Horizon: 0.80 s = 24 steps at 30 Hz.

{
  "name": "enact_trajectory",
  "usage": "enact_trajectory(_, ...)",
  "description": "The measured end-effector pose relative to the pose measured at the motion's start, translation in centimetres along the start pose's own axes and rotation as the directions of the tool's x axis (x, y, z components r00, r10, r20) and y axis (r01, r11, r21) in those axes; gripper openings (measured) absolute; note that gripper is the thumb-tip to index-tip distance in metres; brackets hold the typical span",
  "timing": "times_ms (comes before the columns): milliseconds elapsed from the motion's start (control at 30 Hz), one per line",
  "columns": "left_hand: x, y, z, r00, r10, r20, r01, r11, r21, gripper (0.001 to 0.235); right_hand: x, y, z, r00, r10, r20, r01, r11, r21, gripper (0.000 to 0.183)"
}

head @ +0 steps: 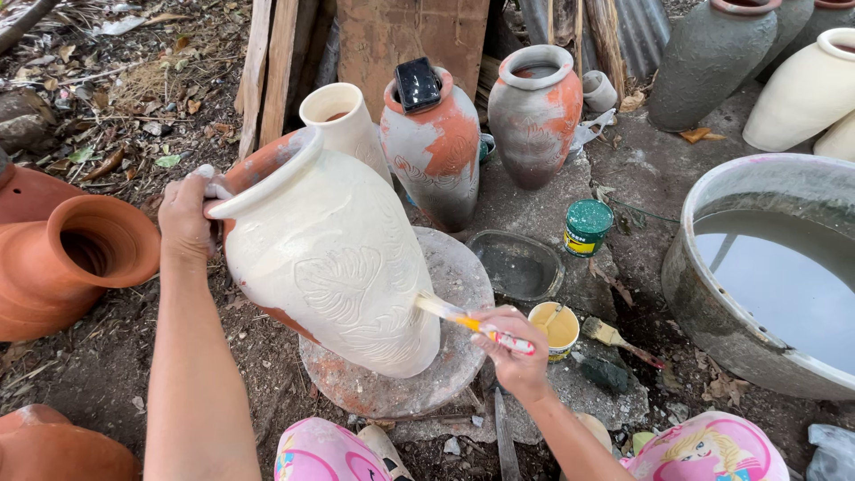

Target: The person applies a white substance to a clay pot using a brush, rotating the pot on a stand to cover the surface.

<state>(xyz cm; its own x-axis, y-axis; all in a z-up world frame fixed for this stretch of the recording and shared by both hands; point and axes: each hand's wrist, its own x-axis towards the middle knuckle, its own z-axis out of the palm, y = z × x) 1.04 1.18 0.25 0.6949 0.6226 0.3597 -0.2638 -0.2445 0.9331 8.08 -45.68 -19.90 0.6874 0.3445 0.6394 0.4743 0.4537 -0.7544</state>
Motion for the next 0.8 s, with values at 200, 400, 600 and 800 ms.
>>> enact_trajectory(200,-0.7,0.2,-0.7,1.0,0.002,-0.002,-0.002,0.997,-0.08,0.03,-0.5,0.1,-0.5,0.985,0.14,0.103,-0.139,0.99,-0.02,0.019)
enact_trajectory(400,-0.3,-0.2,-1.9,0.997,0.041,0.068,-0.036,0.996,-0.083,0.033,-1.4,-0.2,0.0,0.981,-0.035,0.191,0.026,0.998,0.05,0.022)
enact_trajectory(600,-0.5,-0.7,-2.6,0.99,0.096,0.107,-0.079,0.985,-0.152,0.034,3.7,-1.1,-0.2,0.992,0.089,0.088,-0.087,0.996,-0.027,0.023)
enact_trajectory(800,-0.6,-0.8,-3.2,0.991,0.108,0.084,-0.096,0.985,-0.14,0.035,7.9,-4.0,3.5,0.954,-0.3,0.019,0.295,0.945,0.14,0.023)
